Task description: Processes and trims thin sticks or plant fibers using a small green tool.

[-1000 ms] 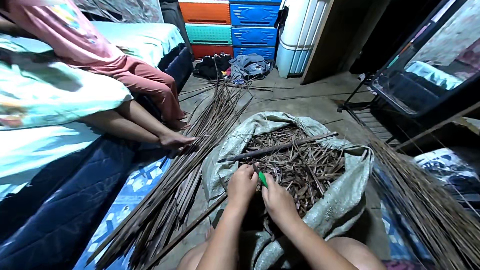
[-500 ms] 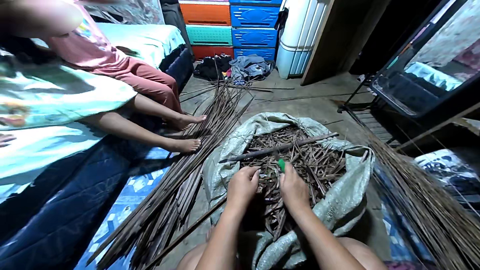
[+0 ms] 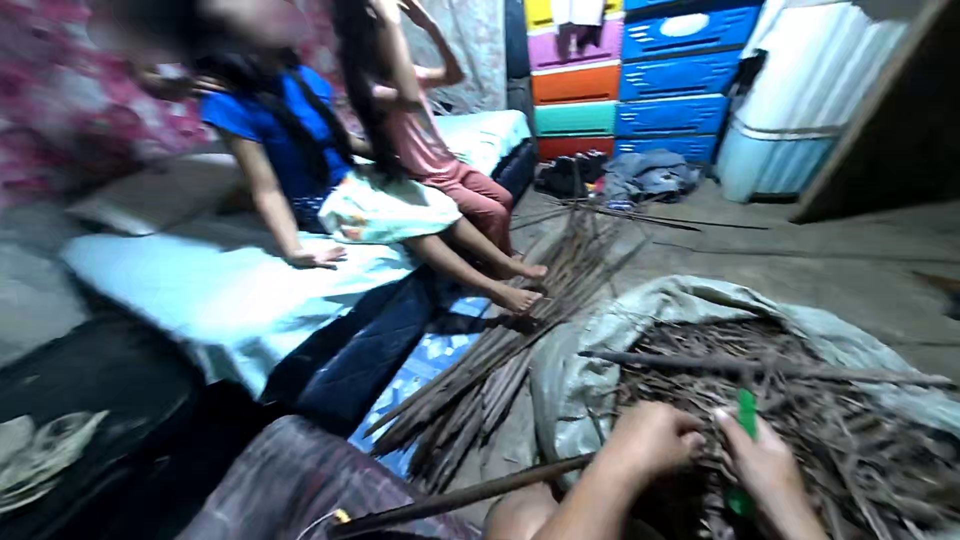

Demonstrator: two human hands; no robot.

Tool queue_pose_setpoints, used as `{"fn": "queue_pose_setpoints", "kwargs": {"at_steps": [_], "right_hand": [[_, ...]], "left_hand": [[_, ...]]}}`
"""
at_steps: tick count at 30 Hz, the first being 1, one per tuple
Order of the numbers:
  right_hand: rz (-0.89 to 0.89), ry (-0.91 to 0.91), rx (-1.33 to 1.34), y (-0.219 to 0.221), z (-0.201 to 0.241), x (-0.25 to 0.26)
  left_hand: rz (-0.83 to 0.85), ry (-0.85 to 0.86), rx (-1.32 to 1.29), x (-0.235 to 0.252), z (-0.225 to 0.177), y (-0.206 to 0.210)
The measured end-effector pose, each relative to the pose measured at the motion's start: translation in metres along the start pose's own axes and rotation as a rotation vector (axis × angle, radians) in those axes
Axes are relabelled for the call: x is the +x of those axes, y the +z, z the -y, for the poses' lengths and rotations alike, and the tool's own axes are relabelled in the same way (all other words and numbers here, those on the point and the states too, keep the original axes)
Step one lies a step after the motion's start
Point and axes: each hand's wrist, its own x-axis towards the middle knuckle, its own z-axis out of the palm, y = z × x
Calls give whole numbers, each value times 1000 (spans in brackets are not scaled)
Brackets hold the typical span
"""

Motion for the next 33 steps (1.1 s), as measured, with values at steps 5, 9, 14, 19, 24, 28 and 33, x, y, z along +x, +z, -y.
{"fn": "queue_pose_setpoints", "kwargs": {"at_steps": [5, 9, 14, 19, 24, 28, 33], "right_hand": [[-18, 103, 253, -17, 0, 11], [-104, 115, 417, -35, -1, 22], [-269, 7, 374, -52, -1, 27], [-51, -316, -254, -40, 4, -6], [284, -128, -768, -8, 31, -37], [353, -58, -843, -5, 31, -33], [377, 2, -875, -4, 35, -29]], "left_hand": [[102, -42, -22, 0, 8, -7], [137, -77, -78, 0, 12, -12], [46, -73, -84, 1, 13, -8], [-96, -169, 103, 6, 4, 1], [-234, -289, 128, 6, -13, 7], [-231, -350, 220, 6, -18, 3], [-246, -362, 270, 5, -23, 3]]}}
